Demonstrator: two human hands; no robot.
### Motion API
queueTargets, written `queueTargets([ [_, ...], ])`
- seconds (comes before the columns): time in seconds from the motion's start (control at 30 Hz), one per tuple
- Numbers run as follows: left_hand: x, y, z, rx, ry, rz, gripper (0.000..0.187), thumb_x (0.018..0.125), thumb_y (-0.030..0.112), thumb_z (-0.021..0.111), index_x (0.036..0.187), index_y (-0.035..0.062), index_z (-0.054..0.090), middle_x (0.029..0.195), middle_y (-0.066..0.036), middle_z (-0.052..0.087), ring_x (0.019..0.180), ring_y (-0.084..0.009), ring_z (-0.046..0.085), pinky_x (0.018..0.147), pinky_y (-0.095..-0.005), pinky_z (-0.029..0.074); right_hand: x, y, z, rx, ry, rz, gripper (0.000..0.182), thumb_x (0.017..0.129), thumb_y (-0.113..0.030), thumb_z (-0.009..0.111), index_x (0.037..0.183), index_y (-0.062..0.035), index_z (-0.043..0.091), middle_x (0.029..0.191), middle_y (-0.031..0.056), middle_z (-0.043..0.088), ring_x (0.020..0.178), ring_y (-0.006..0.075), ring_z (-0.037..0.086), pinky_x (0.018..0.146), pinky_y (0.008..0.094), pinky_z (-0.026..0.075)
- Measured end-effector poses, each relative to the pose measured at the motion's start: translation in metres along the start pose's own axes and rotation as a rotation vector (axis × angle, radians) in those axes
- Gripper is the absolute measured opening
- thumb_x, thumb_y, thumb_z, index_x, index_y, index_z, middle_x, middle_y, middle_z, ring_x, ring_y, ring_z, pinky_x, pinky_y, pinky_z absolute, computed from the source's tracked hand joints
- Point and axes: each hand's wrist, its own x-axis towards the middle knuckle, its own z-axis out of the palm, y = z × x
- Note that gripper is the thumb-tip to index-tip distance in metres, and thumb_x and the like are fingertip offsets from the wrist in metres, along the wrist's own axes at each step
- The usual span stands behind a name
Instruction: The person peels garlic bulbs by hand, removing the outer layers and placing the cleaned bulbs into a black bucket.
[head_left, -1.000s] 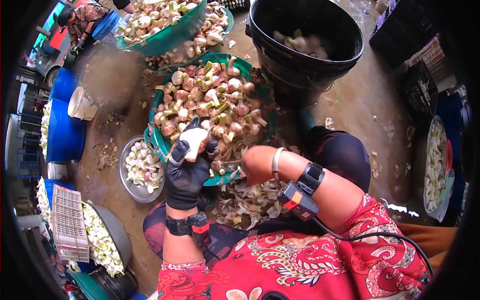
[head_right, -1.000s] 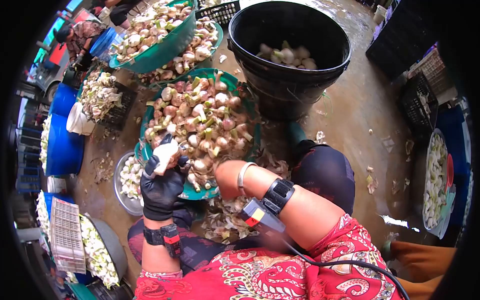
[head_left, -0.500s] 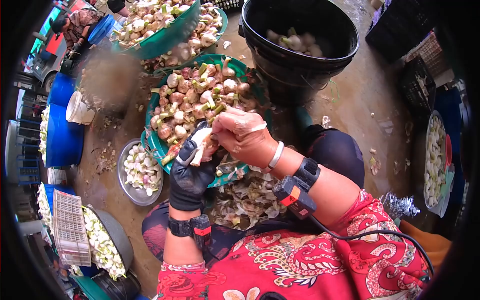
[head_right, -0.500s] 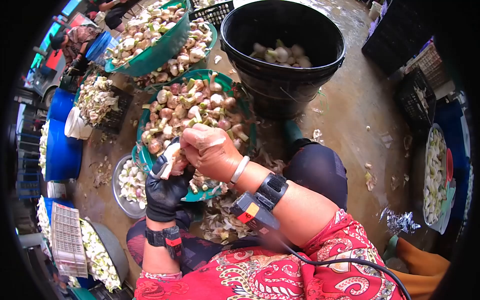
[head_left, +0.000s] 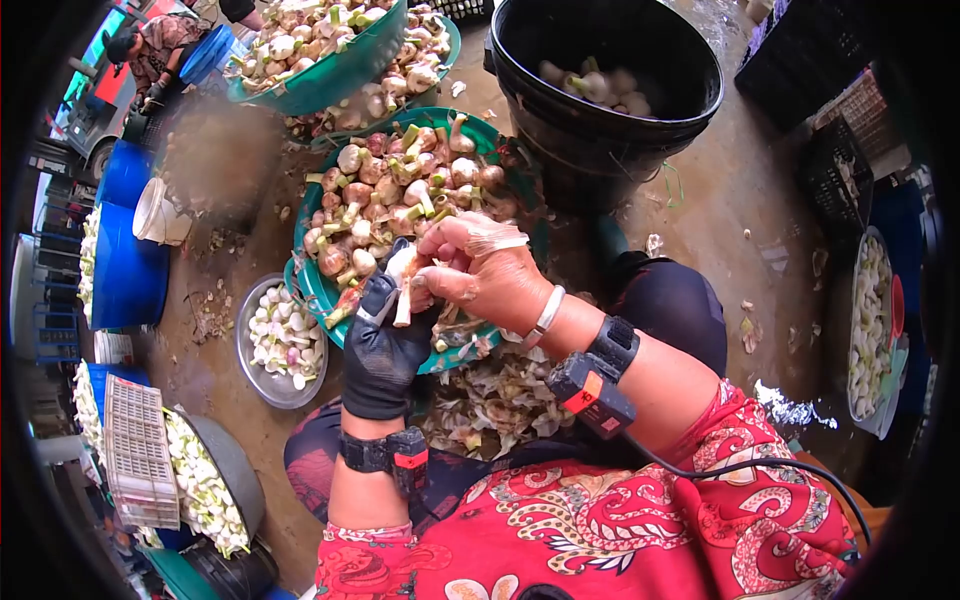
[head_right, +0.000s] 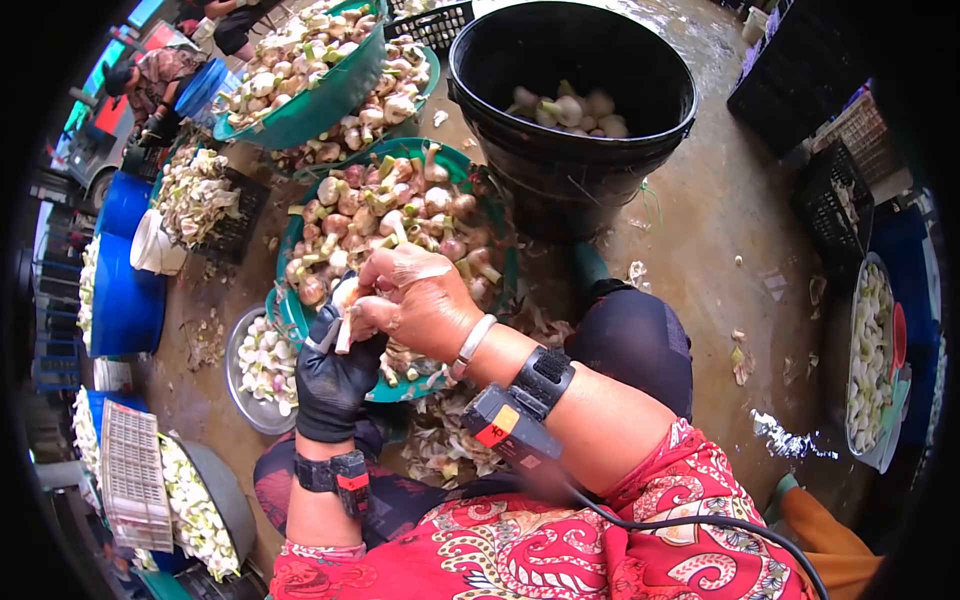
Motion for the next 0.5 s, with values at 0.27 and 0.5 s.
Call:
queueTargets([
  [0.27,-0.002,-0.011,-0.01,0.06,-0.022,0.002,0.039,0.091,0.009,0.057,0.127,-0.003,0.049,0.124,-0.013,0.057,0.114,-0.0197,0.056,0.097,-0.0309,0.045,-0.002,0.0,-0.006,-0.289,-0.111,-0.317,0.012,0.075,-0.01,0.067,0.086,-0.0092,0.063,0.079,0.0091,0.06,0.07,0.0301,0.062,0.06,0.0369,0.051],
  [0.5,-0.003,0.001,-0.006,-0.406,0.02,-0.167,0.046,0.093,0.019,0.05,0.134,-0.0001,0.044,0.126,-0.015,0.056,0.116,-0.0276,0.055,0.102,-0.042,0.043,0.003,0.024,-0.003,-0.36,0.136,0.036,0.005,0.071,-0.006,0.058,0.072,-0.0014,0.058,0.067,0.018,0.06,0.064,0.0325,0.06,0.059,0.0395,0.048],
])
